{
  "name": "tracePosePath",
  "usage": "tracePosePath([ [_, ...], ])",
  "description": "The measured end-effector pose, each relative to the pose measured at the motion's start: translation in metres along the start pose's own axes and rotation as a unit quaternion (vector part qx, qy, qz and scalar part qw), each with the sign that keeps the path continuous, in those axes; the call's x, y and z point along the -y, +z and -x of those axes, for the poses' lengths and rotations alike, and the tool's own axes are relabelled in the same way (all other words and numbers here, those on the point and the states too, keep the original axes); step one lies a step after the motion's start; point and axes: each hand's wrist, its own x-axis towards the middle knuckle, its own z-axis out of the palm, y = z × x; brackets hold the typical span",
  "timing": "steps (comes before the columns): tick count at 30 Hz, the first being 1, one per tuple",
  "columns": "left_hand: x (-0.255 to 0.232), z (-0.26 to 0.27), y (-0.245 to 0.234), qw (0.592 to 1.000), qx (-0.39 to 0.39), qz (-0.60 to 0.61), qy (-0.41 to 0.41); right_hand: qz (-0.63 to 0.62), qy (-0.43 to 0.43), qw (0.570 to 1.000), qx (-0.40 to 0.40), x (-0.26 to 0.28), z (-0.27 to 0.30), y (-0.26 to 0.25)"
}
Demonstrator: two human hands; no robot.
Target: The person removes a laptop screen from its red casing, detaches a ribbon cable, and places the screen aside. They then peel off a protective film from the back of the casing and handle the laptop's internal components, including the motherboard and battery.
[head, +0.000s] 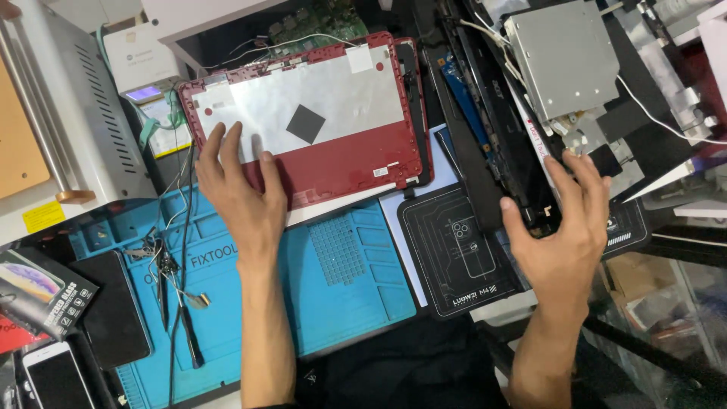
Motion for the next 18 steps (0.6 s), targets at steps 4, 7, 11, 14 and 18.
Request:
tracePosePath([
  [4,-0.001,0.002,0.007,0.998,0.046,-0.031,0.015,0.055,-0.016,0.998,0.015,-0.009,0.004,0.0],
  [7,0.0,0.002,0.009,0.996,0.064,-0.046,0.032,0.05,-0.04,0.998,-0.003,-0.015,0.005,-0.001],
  [11,-0.001,0.004,0.009,0.997,0.058,-0.043,0.036,0.031,-0.043,0.999,0.005,-0.015,0.002,-0.008],
  [14,-0.01,0.004,0.008,0.996,0.051,-0.045,0.051,0.015,-0.043,0.999,0.002,-0.016,-0.001,-0.01],
  [18,-0.027,0.006,0.011,0.991,0.046,-0.076,0.098,0.012,-0.045,0.999,-0.009,-0.017,-0.003,-0.011],
])
